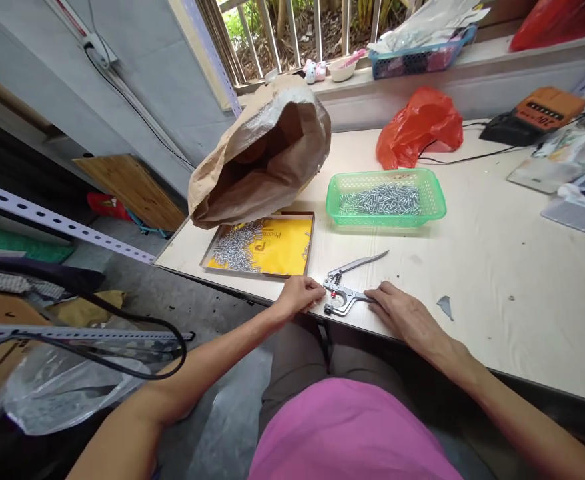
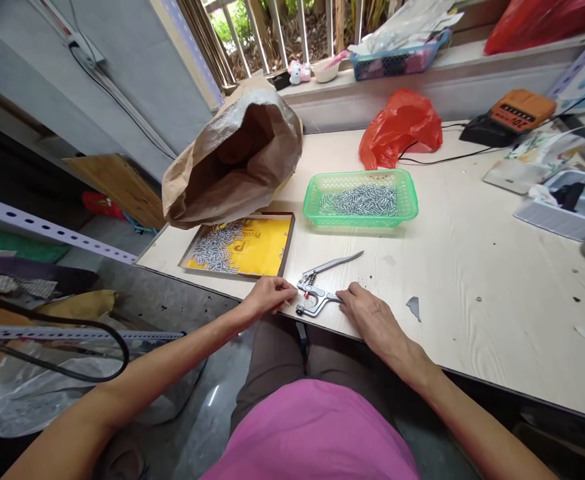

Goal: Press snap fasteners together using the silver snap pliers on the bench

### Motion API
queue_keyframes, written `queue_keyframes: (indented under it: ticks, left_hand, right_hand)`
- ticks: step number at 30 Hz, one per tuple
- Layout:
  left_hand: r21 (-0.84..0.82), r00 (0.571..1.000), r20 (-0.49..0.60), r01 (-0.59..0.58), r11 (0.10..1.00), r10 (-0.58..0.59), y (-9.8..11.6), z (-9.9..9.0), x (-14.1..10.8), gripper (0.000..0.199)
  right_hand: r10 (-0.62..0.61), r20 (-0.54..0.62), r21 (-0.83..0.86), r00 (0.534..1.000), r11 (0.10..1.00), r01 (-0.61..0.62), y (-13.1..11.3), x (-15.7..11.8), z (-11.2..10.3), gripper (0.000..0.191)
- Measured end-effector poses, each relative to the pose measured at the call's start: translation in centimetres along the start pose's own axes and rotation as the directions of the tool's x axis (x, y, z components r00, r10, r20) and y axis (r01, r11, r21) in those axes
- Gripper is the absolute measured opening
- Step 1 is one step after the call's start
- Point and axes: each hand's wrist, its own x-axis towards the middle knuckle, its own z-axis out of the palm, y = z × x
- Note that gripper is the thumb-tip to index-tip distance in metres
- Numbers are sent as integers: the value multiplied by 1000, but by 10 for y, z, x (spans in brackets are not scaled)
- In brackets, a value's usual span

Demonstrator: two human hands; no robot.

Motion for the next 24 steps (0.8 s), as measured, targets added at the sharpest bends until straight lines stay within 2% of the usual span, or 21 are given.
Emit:
queue_keyframes:
  ticks: [1,3,6,12,20,22,24]
  left_hand:
    - [-126,996,51,84,988,-78,3,1,0,14]
    - [-283,977,143,194,939,-158,7,4,1,17]
    - [-357,950,208,297,885,-235,6,8,3,17]
    - [-354,937,232,331,875,-261,0,12,8,21]
    - [-250,918,256,367,896,-305,8,10,9,23]
    - [-228,913,254,377,898,-319,10,9,9,24]
    - [-216,913,253,376,901,-321,11,9,8,22]
  right_hand:
    - [6,-2,-6,1000,1000,-6,-1,0,0,28]
    - [17,-5,-17,1000,1000,-17,-3,0,0,28]
    - [43,3,-46,999,998,-43,-4,0,-1,29]
    - [58,22,-86,998,995,-56,-8,-1,-5,36]
    - [87,71,-83,994,993,-81,-14,0,-12,34]
    - [32,65,-25,997,999,-30,-5,3,-15,32]
    - [-55,16,-13,998,998,55,8,10,-18,39]
